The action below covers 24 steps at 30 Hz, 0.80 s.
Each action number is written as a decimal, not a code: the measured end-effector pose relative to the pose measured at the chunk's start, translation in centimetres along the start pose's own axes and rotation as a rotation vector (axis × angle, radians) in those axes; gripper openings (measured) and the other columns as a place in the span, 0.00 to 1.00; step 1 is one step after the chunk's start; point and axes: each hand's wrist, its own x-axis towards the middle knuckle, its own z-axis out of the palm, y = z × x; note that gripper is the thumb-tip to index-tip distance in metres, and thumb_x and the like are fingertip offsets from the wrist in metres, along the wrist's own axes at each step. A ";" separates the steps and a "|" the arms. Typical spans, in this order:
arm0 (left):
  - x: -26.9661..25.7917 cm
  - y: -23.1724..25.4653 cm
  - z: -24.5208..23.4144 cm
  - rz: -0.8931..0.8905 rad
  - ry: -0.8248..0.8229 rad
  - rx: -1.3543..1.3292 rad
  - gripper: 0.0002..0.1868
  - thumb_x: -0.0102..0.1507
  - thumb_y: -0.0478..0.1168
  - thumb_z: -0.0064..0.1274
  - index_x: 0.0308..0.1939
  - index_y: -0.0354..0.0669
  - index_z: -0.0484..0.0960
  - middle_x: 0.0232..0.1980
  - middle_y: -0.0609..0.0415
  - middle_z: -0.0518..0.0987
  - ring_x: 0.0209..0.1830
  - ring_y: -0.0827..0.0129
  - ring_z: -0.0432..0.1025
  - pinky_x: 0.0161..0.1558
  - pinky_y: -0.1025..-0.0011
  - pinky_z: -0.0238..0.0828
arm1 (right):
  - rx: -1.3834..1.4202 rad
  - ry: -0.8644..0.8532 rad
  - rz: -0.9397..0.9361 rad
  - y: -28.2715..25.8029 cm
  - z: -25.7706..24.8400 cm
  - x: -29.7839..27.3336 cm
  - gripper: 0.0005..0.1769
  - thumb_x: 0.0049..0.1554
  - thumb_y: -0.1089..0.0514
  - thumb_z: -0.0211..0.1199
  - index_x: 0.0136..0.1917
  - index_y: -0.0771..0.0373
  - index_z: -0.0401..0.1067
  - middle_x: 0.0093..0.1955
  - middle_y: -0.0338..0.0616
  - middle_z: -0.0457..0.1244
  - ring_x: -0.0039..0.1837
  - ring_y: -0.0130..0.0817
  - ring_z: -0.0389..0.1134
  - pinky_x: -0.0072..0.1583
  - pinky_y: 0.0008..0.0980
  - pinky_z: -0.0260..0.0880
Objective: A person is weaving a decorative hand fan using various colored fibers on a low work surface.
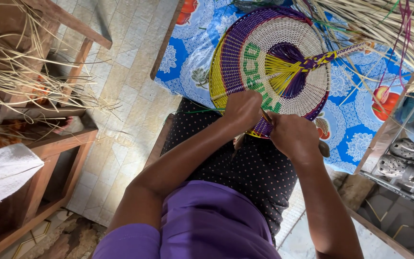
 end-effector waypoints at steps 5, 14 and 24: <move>-1.6 2.6 -1.3 0.074 0.102 0.065 0.05 0.51 0.29 0.43 0.19 0.38 0.69 0.16 0.52 0.67 0.18 0.57 0.70 0.20 0.62 0.67 | -0.071 0.014 0.033 0.9 2.1 0.8 0.17 0.50 0.54 0.46 0.48 0.44 0.73 0.29 0.45 0.64 0.33 0.48 0.67 0.34 0.38 0.66; -8.1 6.0 -9.3 -0.026 -0.312 -0.380 0.09 0.56 0.40 0.40 0.30 0.41 0.74 0.30 0.45 0.73 0.35 0.45 0.70 0.33 0.55 0.66 | 1.917 -0.099 -0.113 1.6 8.6 -0.9 0.25 0.55 0.44 0.47 0.60 0.61 0.58 0.45 0.43 0.65 0.18 0.10 0.43 0.21 0.10 0.47; -10.0 3.8 -10.9 -0.081 -0.134 -0.969 0.16 0.55 0.34 0.50 0.48 0.42 0.74 0.35 0.51 0.73 0.27 0.74 0.66 0.29 0.76 0.66 | 2.053 -0.042 -0.165 1.4 12.7 -4.3 0.12 0.54 0.57 0.53 0.39 0.70 0.65 0.26 0.43 0.52 0.16 0.16 0.43 0.20 0.19 0.51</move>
